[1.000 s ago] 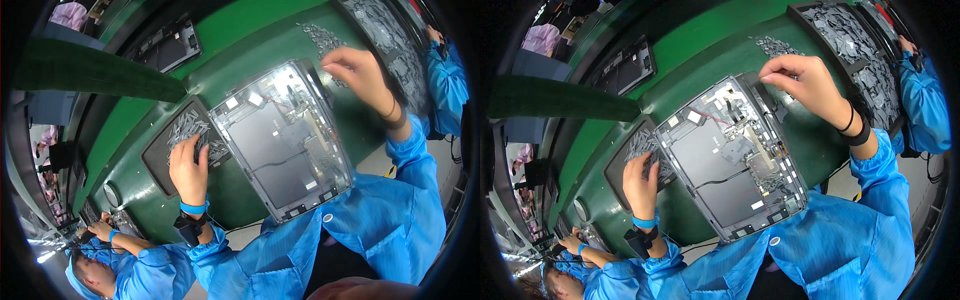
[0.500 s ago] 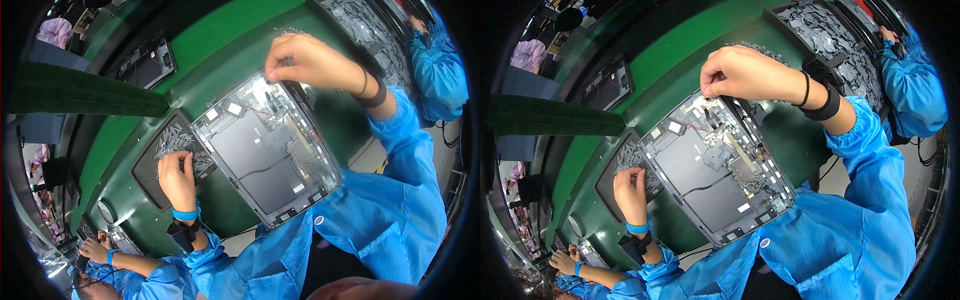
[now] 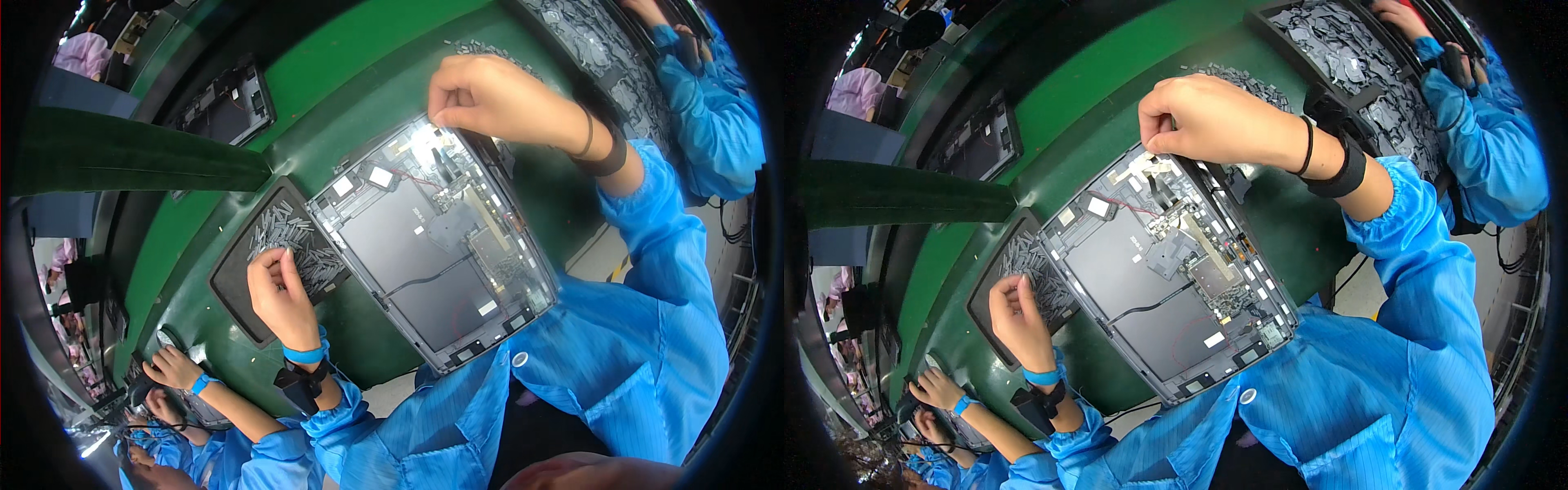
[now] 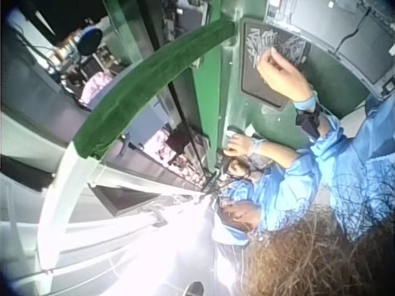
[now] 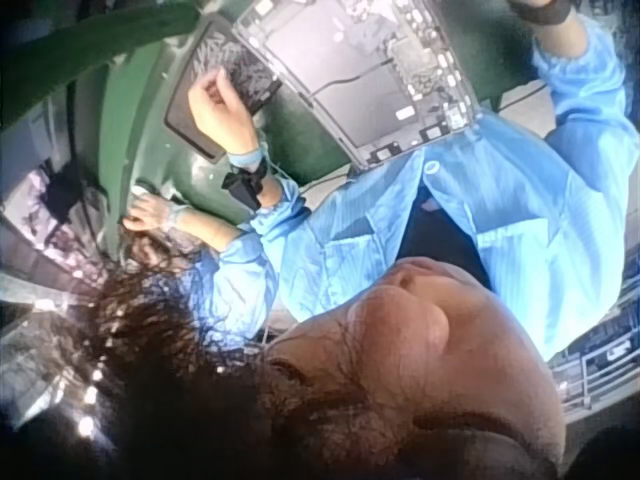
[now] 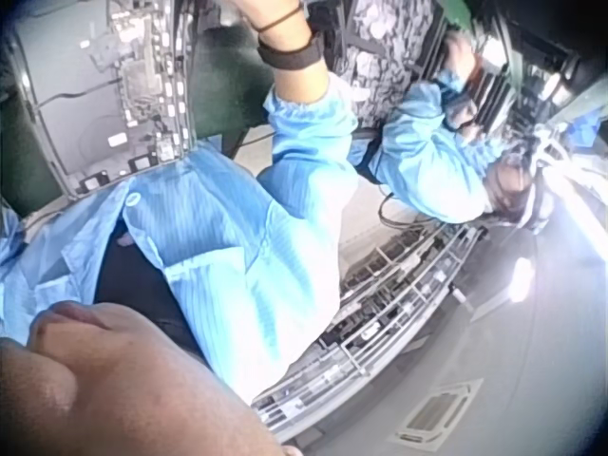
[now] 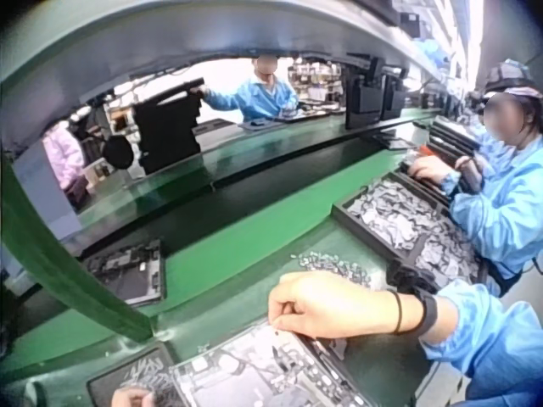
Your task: The person assembles the internal components of a laptop chassis by hand, installing internal cables, a circuit board, screws, and a thermal shield.
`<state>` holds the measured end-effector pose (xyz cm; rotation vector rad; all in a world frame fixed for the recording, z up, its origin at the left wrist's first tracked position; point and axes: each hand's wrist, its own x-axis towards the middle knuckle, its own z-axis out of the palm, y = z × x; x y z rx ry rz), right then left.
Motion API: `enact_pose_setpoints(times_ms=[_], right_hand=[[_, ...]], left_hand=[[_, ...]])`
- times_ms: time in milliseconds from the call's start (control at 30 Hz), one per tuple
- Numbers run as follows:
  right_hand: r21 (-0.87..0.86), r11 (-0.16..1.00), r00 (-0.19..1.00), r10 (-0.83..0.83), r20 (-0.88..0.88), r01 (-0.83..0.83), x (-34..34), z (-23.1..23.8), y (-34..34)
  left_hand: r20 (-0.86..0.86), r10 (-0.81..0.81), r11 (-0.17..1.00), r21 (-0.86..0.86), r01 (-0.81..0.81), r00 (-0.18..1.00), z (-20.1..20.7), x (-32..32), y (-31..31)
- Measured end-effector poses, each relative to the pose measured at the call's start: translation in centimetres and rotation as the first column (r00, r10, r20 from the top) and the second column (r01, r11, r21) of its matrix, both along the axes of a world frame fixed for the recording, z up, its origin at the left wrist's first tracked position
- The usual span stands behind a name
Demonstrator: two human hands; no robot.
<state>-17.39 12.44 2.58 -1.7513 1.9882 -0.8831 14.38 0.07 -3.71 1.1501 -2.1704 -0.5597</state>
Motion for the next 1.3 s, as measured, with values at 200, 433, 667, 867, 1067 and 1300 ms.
enact_pose_setpoints(times_ms=[200,433,667,867,1067,1300], right_hand=[[0.020,0.997,0.998,-0.069,-0.016,0.069,0.4,0.4,-0.1],[0.021,0.999,0.986,-0.034,-0.165,0.038,1.0,-0.7,0.4],[-0.096,0.995,0.983,-0.057,-0.174,0.041,1.5,-0.9,0.8],[0.172,0.979,0.994,-0.112,-0.008,0.112,1.3,-0.5,0.8],[-0.084,0.990,0.987,-0.118,-0.114,0.109,1.3,-2.6,1.9],[-0.315,0.948,0.995,-0.009,0.101,0.040,4.2,1.3,3.3]], left_hand=[[-0.170,-0.020,0.995,0.096,0.037,0.985,-0.9,0.4,0.3],[-0.209,-0.128,0.992,-0.031,0.124,0.969,-0.8,0.2,1.1],[-0.339,-0.187,0.933,0.232,0.275,0.922,1.7,-1.0,4.2],[-0.339,-0.273,0.903,0.233,0.361,0.901,1.4,-3.3,5.7],[-0.347,-0.247,0.899,0.267,0.348,0.905,1.3,-3.8,6.0],[-0.598,-0.174,0.602,0.564,0.565,0.782,5.5,-5.4,5.7]])
